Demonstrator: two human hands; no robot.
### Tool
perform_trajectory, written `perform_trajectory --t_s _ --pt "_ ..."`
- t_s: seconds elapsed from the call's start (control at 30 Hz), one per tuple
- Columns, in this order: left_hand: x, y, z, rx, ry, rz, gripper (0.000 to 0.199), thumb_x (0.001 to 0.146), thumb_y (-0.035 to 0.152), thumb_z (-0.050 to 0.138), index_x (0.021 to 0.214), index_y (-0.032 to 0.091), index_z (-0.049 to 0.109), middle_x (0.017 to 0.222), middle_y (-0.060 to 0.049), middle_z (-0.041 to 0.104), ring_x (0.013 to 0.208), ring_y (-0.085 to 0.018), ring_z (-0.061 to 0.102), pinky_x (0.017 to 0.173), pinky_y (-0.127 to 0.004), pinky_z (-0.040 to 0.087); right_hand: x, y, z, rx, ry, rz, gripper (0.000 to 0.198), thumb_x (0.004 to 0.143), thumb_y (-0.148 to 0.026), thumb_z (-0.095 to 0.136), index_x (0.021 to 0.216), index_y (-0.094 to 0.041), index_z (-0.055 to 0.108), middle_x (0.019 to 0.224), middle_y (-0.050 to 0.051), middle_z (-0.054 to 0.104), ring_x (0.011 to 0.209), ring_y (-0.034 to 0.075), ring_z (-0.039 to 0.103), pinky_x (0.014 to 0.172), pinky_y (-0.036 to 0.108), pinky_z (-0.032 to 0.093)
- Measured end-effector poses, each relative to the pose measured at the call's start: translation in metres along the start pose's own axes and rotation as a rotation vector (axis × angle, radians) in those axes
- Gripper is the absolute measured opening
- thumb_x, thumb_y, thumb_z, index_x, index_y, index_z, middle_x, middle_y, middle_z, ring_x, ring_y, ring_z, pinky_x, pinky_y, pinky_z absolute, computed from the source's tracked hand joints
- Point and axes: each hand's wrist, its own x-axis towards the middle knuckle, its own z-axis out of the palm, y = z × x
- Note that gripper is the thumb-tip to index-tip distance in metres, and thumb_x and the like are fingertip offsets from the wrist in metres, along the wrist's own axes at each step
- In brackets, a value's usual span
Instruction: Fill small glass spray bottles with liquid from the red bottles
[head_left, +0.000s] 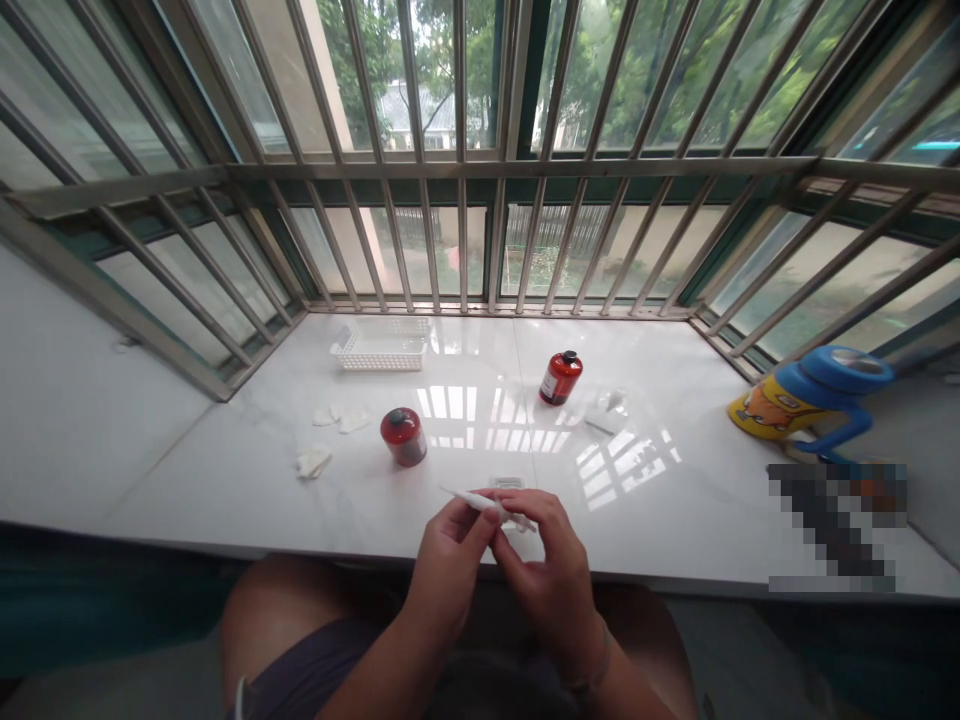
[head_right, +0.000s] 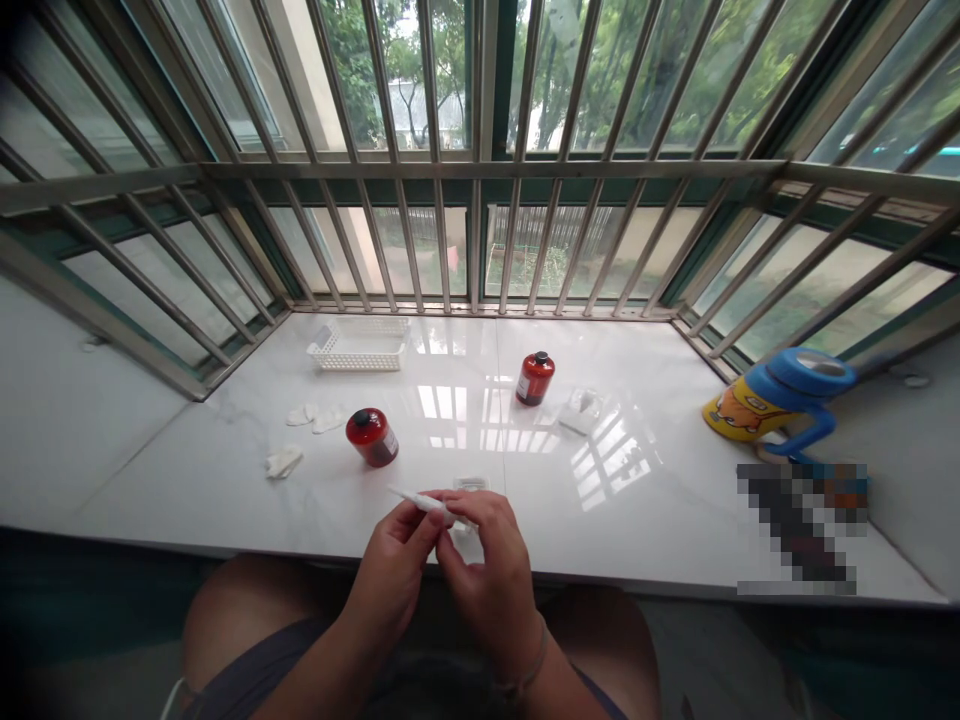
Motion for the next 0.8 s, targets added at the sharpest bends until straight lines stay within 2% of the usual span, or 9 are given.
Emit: perform_trajectory --t_s 0.1,0.17,0.27,0.37,0.43,0.47,0.53,0.7,0.8 --pt "0.004 0.011 -0.021 0.011 0.156 0.016 0.051 0.089 0.065 0.075 0.109 0.019 0.079 0.106 -0.012 0.082 0.086 -0.026 0.076 0.082 -0.040 0.064 0.004 -0.005 0.006 -0.025 -0.025 -0.054 0.043 0.095 -0.013 0.071 0.134 -0.030 0.061 0.130 0.011 0.073 0.122 0.030 0.070 0.101 0.053 0.062" --pt "0.010 0.027 -0.051 0.118 0.305 0.093 0.052 0.090 0.067 0.073 0.109 0.019 0.078 0.100 -0.010 0.081 0.074 -0.021 0.071 0.075 -0.036 0.062 0.004 -0.006 0.004 -0.041 -0.032 -0.073 0.048 0.094 -0.015 0.073 0.137 -0.029 0.060 0.136 0.013 0.069 0.127 0.032 0.068 0.104 0.056 0.061" --pt "0.030 0.059 -0.117 0.576 0.555 0.235 0.049 0.090 0.064 0.074 0.118 0.024 0.077 0.098 -0.005 0.080 0.079 -0.023 0.072 0.078 -0.036 0.059 -0.001 -0.004 -0.005 -0.045 -0.041 -0.075 0.046 0.094 -0.013 0.072 0.135 -0.028 0.060 0.131 0.013 0.068 0.125 0.032 0.067 0.103 0.054 0.061" --pt "0.062 0.082 -0.188 1.158 0.723 0.378 0.045 0.098 0.058 0.064 0.125 0.023 0.072 0.112 -0.010 0.077 0.092 -0.029 0.070 0.091 -0.044 0.057 -0.009 0.001 -0.012 -0.061 -0.058 -0.051 0.042 0.094 -0.012 0.071 0.132 -0.027 0.061 0.127 0.012 0.068 0.122 0.031 0.068 0.101 0.051 0.061" --pt "0.089 0.085 -0.227 1.436 0.666 0.404 0.039 0.102 0.046 0.055 0.125 0.018 0.070 0.126 -0.017 0.073 0.112 -0.035 0.066 0.106 -0.050 0.050 -0.015 0.004 -0.015 -0.080 -0.066 -0.037 0.039 0.095 -0.013 0.070 0.131 -0.027 0.062 0.126 0.012 0.068 0.121 0.031 0.068 0.100 0.051 0.061" --pt "0.103 0.084 -0.242 1.528 0.610 0.356 0.035 0.101 0.041 0.054 0.122 0.017 0.070 0.126 -0.018 0.072 0.118 -0.037 0.063 0.109 -0.050 0.048 -0.017 0.005 -0.016 -0.089 -0.068 -0.033 0.038 0.096 -0.013 0.070 0.130 -0.027 0.062 0.125 0.012 0.068 0.120 0.030 0.068 0.099 0.050 0.062" --pt "0.129 0.079 -0.264 1.614 0.483 0.258 0.029 0.096 0.034 0.057 0.114 0.017 0.071 0.120 -0.019 0.072 0.117 -0.038 0.062 0.108 -0.049 0.047 -0.022 0.007 -0.018 -0.105 -0.073 -0.030 0.036 0.097 -0.014 0.069 0.130 -0.027 0.062 0.125 0.012 0.068 0.119 0.030 0.068 0.098 0.049 0.062" --pt "0.171 0.066 -0.280 1.607 0.331 0.207 0.014 0.086 0.028 0.065 0.094 0.020 0.072 0.107 -0.016 0.075 0.109 -0.037 0.066 0.098 -0.044 0.050 -0.026 0.007 -0.024 -0.123 -0.082 -0.034 0.033 0.097 -0.014 0.069 0.127 -0.027 0.064 0.123 0.011 0.069 0.117 0.029 0.070 0.097 0.048 0.063" --pt "0.183 0.065 -0.280 1.573 0.292 0.192 0.019 0.080 0.027 0.069 0.097 0.020 0.073 0.107 -0.017 0.077 0.111 -0.039 0.067 0.100 -0.046 0.050 -0.026 0.010 -0.028 -0.137 -0.092 -0.038 0.032 0.097 -0.014 0.068 0.126 -0.027 0.065 0.123 0.011 0.069 0.117 0.029 0.070 0.096 0.047 0.063"
